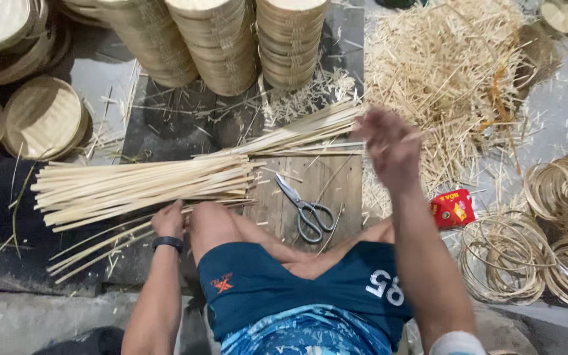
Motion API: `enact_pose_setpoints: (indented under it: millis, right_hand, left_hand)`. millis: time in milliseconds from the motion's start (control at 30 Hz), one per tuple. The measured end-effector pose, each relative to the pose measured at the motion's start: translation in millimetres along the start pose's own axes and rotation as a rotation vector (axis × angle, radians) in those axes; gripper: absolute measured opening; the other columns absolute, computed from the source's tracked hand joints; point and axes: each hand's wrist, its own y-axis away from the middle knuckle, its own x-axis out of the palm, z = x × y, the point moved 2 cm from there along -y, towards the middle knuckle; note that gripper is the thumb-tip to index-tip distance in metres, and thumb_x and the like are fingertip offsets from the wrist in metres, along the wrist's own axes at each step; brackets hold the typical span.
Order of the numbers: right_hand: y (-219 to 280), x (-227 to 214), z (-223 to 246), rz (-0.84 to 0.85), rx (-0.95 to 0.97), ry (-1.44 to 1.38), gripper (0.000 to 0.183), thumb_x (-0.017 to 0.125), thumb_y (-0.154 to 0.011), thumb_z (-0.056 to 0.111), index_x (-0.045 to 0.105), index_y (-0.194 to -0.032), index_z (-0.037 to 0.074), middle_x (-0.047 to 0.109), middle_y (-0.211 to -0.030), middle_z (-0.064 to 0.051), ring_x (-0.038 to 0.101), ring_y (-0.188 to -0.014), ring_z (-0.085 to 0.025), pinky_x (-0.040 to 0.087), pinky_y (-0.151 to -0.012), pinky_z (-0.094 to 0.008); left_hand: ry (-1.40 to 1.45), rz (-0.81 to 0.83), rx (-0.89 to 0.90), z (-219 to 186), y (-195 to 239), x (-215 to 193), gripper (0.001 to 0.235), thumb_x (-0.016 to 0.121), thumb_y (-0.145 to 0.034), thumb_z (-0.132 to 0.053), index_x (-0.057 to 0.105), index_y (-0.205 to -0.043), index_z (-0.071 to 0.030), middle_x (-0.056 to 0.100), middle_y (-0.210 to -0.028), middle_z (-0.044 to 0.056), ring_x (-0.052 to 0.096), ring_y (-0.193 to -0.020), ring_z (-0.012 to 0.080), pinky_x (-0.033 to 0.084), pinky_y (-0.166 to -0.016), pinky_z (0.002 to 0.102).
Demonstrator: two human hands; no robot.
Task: The person sits on the floor and repeatedly bends thin bamboo strips into circular rings, joining the ends by hand. They place each completed ring into a growing pile beside them. Scissors and stacks of finished bamboo baskets are visible nearby.
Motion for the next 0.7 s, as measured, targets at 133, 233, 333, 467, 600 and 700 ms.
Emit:
enact_pose_setpoints:
  millis: [133,233,333,467,600,700]
  right_hand:
    - [58,13,-47,-0.028,0.267,0.402,0.032,0.066,-0.097,0.03,0.073,-0.103,-0.001,0.076,-0.084,-0.013,0.073,-0.06,-0.017,0.049,-0.044,-0.024]
    - [106,5,-90,0.009,0.516,0.385,0.027,0.069,-0.094,0.027,0.073,-0.105,0.003,0.075,-0.082,-0.007,0.07,-0.064,-0.012,0.044,-0.048,-0.021]
    - [146,-6,-124,-0.035,0.653,0.236,0.027,0.069,-0.096,0.024,0.075,-0.11,0.002,0.073,-0.081,-0.004,0.065,-0.062,-0.01,0.048,-0.053,-0.021]
    - [175,-18,-153,-0.078,0.717,0.107,0.028,0.068,-0.096,0.023,0.074,-0.111,0.001,0.073,-0.08,-0.004,0.061,-0.058,-0.01,0.044,-0.05,-0.021]
    - [182,-24,-161,-0.074,0.748,0.067,0.028,0.067,-0.097,0.025,0.074,-0.112,0.001,0.07,-0.08,-0.002,0.06,-0.059,-0.008,0.045,-0.052,-0.021]
    - [185,-16,-166,-0.035,0.763,0.099,0.028,0.066,-0.099,0.026,0.074,-0.11,0.001,0.069,-0.079,0.0,0.059,-0.059,-0.007,0.044,-0.051,-0.021]
  left_hand:
    - [0.442,-0.022,-0.442,-5,4,0,0.031,0.07,-0.101,-0.02,0.057,-0.106,0.007,0.069,-0.09,0.022,0.07,-0.077,0.037,0.06,-0.061,0.048]
    - [0.499,0.121,-0.519,-19,11,8,0.028,0.063,-0.102,-0.023,0.056,-0.11,0.004,0.068,-0.092,0.02,0.071,-0.079,0.0338,0.063,-0.065,0.044]
    - [0.66,0.215,-0.537,-32,11,21,0.025,0.059,-0.103,-0.019,0.058,-0.112,0.004,0.068,-0.093,0.018,0.071,-0.08,0.0306,0.065,-0.068,0.04]
    - [0.691,0.263,-0.507,-45,14,27,0.02,0.056,-0.103,-0.013,0.06,-0.112,0.005,0.068,-0.092,0.017,0.07,-0.08,0.0273,0.065,-0.07,0.035]
    - [0.665,0.288,-0.495,-42,4,33,0.017,0.057,-0.101,-0.012,0.061,-0.112,0.001,0.068,-0.094,0.014,0.069,-0.082,0.0252,0.064,-0.07,0.034]
    - [0.669,0.322,-0.469,-37,-5,28,0.015,0.058,-0.1,-0.011,0.062,-0.112,-0.001,0.068,-0.096,0.013,0.068,-0.083,0.0236,0.064,-0.071,0.034]
